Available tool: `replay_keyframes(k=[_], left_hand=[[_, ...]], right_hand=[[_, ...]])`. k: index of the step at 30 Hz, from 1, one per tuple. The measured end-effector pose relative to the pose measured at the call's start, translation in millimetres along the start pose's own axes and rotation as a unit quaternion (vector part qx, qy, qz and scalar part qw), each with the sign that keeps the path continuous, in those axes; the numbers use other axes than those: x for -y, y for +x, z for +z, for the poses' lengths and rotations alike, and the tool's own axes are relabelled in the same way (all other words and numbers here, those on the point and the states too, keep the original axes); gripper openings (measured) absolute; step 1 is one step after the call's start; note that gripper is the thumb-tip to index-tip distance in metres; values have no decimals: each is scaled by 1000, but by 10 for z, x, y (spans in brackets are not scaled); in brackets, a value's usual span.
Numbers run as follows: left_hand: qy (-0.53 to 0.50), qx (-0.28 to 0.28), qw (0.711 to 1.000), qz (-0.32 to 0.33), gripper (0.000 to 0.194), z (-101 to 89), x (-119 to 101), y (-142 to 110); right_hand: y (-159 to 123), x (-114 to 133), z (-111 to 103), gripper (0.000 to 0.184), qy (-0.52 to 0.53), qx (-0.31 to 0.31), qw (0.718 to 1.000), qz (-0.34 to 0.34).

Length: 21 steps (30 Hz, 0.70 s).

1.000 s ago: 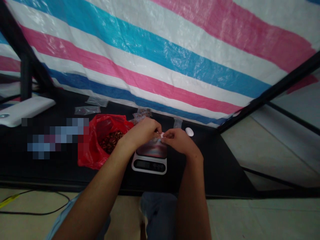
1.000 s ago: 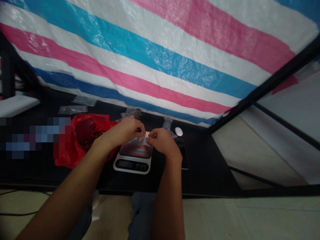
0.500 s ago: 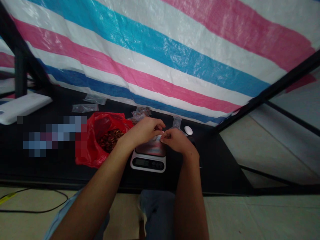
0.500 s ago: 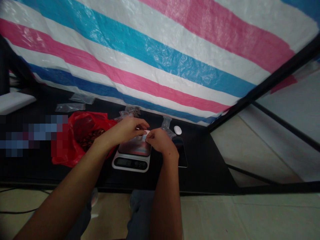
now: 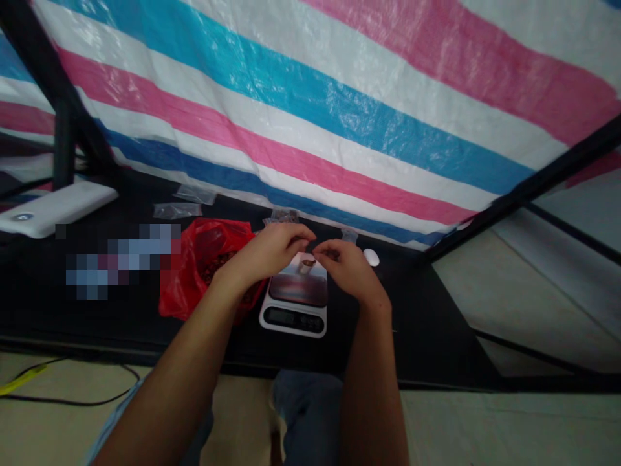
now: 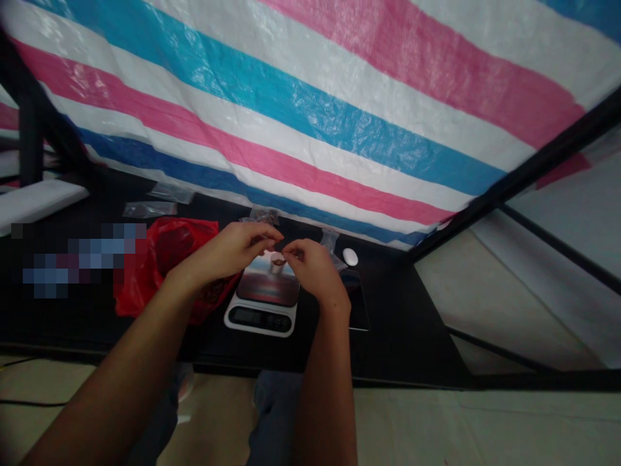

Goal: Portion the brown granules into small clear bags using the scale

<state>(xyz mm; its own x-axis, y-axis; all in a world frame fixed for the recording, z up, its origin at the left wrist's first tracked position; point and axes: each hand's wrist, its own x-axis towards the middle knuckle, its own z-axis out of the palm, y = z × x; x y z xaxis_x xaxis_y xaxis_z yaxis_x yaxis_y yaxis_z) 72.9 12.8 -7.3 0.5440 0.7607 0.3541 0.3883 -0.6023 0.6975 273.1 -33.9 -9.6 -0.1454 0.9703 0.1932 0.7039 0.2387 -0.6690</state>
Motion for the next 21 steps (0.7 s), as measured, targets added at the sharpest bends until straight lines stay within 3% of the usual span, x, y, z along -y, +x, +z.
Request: replay_keyframes(k=[3, 7, 10, 14, 17, 21], left_hand=[[43, 8, 998, -40, 29, -267, 54, -161], [129, 123, 972, -150, 28, -623, 198, -418], [165, 176, 949, -202, 31, -759, 294, -549], [178, 198, 936, -230, 37, -758, 361, -618], [184, 209, 930, -242, 37, -695, 400, -640], [177, 206, 928, -255, 30, -623, 477, -664]], right_hand=[[20, 17, 16, 18, -9, 14, 1000, 4], [32, 145, 5, 19, -21, -38, 999, 0], [49, 365, 104, 20, 11, -15, 1000, -19], [96, 708, 475, 22, -28, 111, 991, -65], [144, 844, 790, 17, -113, 199, 973, -28], [216, 842, 1037, 25, -169, 228, 959, -9]])
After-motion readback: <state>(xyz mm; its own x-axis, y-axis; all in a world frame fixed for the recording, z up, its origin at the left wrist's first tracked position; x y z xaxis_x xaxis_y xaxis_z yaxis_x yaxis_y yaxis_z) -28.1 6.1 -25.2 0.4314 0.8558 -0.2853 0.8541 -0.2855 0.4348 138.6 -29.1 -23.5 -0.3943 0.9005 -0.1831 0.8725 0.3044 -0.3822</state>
